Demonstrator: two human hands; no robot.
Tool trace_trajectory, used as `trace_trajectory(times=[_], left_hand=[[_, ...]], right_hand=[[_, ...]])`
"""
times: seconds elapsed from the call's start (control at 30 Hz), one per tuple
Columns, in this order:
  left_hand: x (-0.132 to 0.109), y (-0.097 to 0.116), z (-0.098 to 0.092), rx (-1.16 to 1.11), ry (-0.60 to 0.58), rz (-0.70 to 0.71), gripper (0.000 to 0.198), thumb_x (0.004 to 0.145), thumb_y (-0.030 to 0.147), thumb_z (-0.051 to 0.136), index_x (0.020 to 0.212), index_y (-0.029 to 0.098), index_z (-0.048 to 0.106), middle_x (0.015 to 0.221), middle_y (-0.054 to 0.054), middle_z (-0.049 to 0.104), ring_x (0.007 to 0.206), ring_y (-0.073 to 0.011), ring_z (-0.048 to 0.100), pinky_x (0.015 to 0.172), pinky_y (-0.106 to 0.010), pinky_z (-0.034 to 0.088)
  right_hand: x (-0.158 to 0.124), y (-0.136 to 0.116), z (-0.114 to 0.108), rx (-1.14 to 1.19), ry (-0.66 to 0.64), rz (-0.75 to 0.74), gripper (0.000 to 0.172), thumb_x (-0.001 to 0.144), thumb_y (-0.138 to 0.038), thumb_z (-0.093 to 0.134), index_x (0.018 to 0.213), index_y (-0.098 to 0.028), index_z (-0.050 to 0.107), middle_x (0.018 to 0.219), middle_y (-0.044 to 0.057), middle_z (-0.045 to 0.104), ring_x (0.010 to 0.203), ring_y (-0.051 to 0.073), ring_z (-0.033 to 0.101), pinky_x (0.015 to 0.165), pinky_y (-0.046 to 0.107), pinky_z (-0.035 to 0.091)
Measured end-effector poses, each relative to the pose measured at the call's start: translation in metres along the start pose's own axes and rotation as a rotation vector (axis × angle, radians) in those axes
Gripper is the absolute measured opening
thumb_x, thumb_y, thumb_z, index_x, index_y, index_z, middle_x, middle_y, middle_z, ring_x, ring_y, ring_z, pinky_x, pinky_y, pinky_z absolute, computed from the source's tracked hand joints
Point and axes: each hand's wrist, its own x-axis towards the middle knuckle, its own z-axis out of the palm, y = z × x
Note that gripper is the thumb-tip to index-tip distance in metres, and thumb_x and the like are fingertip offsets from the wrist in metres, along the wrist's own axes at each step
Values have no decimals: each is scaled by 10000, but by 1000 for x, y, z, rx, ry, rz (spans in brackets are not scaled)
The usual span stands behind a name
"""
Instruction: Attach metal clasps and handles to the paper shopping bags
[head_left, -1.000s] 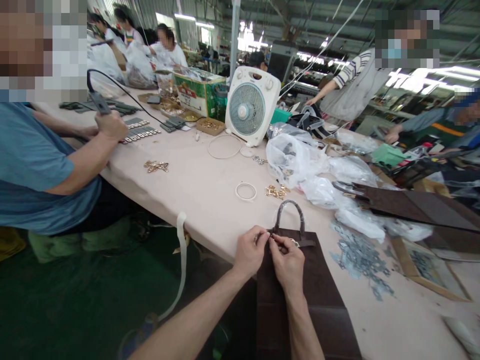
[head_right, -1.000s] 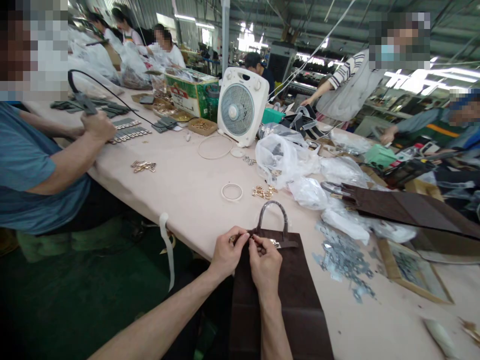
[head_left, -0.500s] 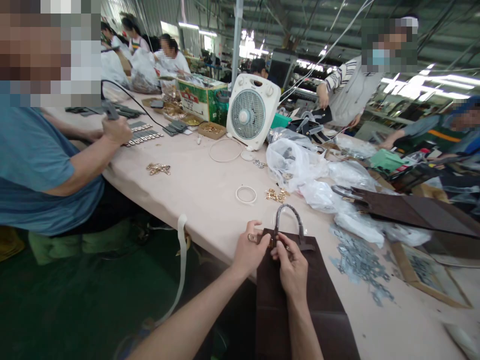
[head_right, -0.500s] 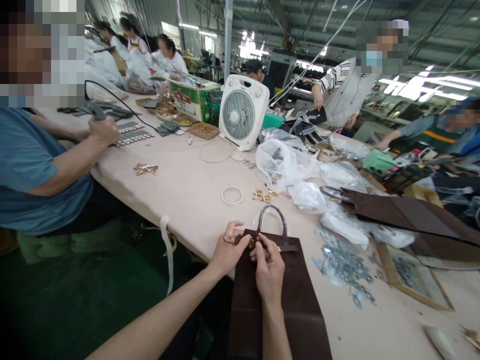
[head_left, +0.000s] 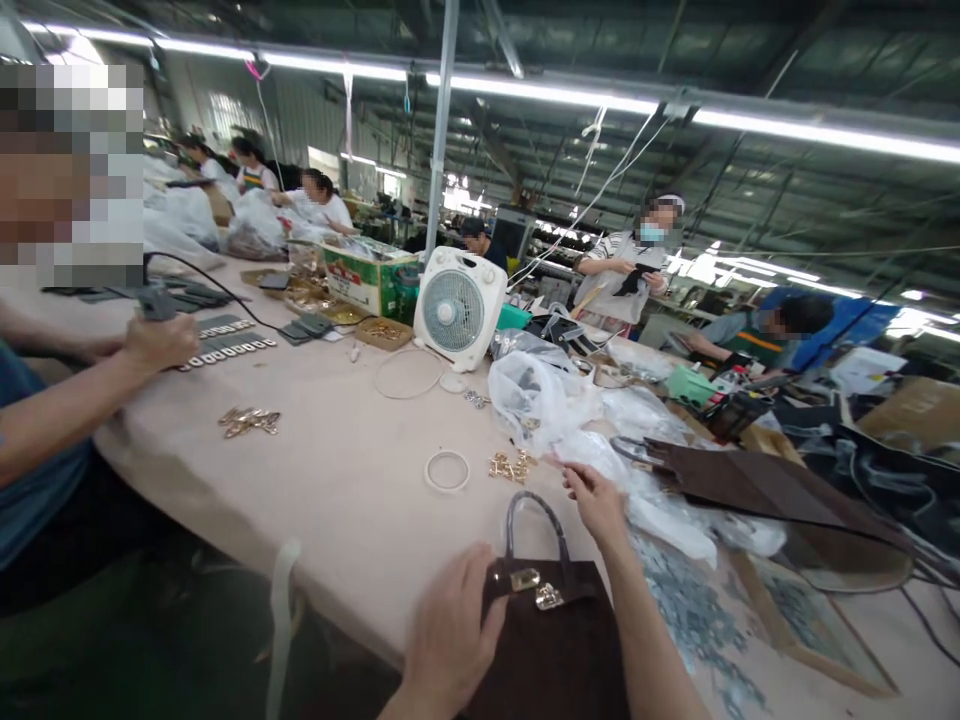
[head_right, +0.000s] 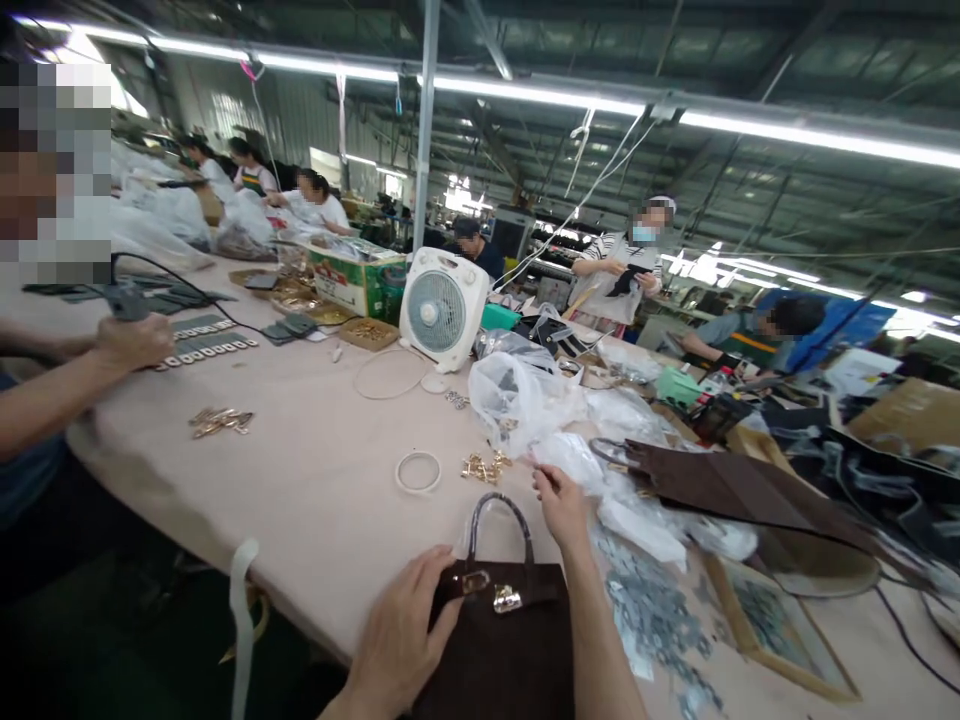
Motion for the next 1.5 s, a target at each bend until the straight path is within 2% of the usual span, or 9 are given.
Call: trace_trajectory(times=[0.2,0.47,0.77,0.9,1.0,1.2,1.33,1.43,1.5], left_hand=[[1,-9,5,89,26,81,473,883,230,603,1355,204,603,1355,-111,695,1215,-289,690,1010,-431,624],[4,-9,6,45,-30,25,474,862,219,555,1327,226,647,1355,-113,697,1221,-296,687,1027,-426,614],[6,5,-5,-39,-147,-106,388,984,240,473,1346,201,607,1424,-121,635,1323,-313,601,1127,-534,516],[10,5,-2,-59,-144,-55,318,1002,239,484,1295,216,607,1411,-107,634,1319,-298,593,1129,-511,508],[11,6,-2,-60,-129,-30,274,998,226,497,1244,222,618,1397,-102,637,1303,-294,600,1114,-496,514],[10,9,-4,-92,-119,-53,252,997,227,514,1226,228,620,1391,-96,635,1297,-285,597,1110,-489,513],[11,10,-8,-163,-62,-56,294,964,230,569,1256,227,611,1457,-97,586,1355,-291,543,1165,-503,468],[19,22,-13,-193,41,6,372,916,182,611,1286,217,595,1488,-111,548,1386,-301,499,1199,-507,428],[30,36,-15,-206,17,119,378,921,137,579,1290,221,598,1424,-106,596,1354,-288,517,1194,-484,426]], right_hand=[[43,20,52,-156,-90,-67,287,845,-348,607,1011,-215,801,1115,112,773,1102,290,686,1022,406,505],[39,22,63,-360,-42,-103,156,867,-219,580,876,-202,735,960,120,732,962,294,673,911,396,487],[9,20,16,-382,-94,15,92,807,-159,675,723,-189,698,762,66,719,779,238,662,760,308,461],[4,26,-13,-277,-118,48,74,847,-194,713,906,-183,757,893,51,770,802,191,678,765,269,484],[-5,28,-27,-222,-96,68,268,771,-154,787,1036,-169,754,918,57,771,751,172,664,775,280,498],[-32,26,-51,-35,-1,77,261,753,-321,818,955,-169,753,844,51,732,748,201,656,767,338,527],[-70,15,-71,129,136,76,458,786,-521,792,1050,-159,693,855,28,681,767,192,648,751,340,549],[-114,8,-79,326,242,137,434,744,-506,875,950,-183,671,889,25,683,830,190,655,779,328,550],[-144,7,-77,457,254,223,429,733,-486,908,938,-189,675,892,31,702,850,197,673,762,315,554]])
